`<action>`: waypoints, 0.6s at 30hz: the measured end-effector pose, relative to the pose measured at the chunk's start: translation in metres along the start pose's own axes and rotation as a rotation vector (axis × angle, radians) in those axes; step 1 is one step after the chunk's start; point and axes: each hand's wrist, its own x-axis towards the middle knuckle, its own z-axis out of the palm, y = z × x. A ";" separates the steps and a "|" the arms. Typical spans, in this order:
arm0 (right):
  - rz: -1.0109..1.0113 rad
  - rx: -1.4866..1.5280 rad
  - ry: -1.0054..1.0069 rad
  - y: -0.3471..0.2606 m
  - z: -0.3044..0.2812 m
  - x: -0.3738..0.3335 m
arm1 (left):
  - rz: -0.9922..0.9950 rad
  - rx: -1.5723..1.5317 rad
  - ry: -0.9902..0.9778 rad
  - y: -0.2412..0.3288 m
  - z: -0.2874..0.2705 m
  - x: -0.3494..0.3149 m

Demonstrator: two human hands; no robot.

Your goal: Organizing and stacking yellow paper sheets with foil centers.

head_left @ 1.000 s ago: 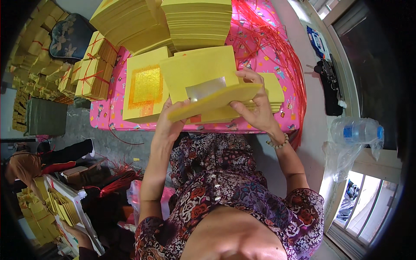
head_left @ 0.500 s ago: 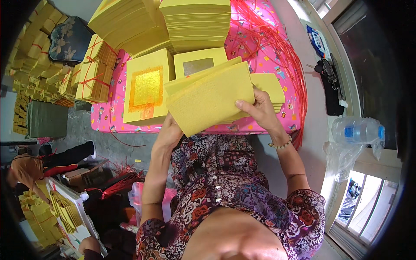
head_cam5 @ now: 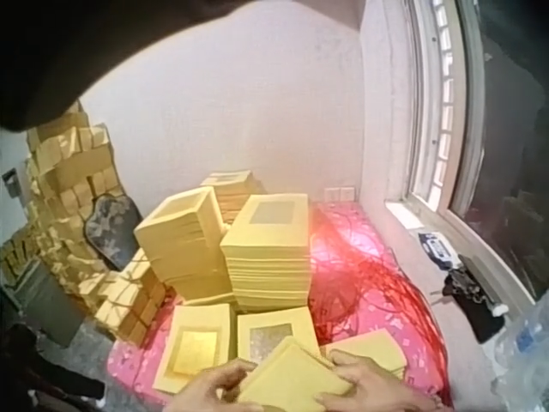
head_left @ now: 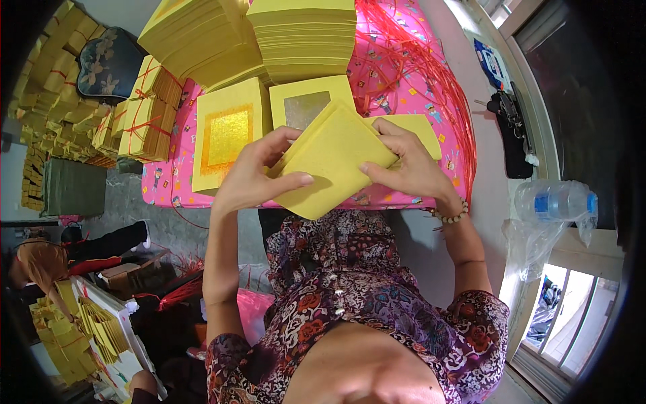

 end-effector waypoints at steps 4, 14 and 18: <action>-0.027 -0.179 -0.026 -0.018 -0.009 0.010 | 0.067 0.388 0.059 -0.001 0.013 0.005; -0.005 0.586 0.194 0.007 0.025 0.018 | 0.145 -0.280 0.291 -0.010 0.029 0.013; 0.085 0.728 0.191 0.009 0.057 0.012 | 0.156 -0.314 0.362 -0.015 0.042 0.018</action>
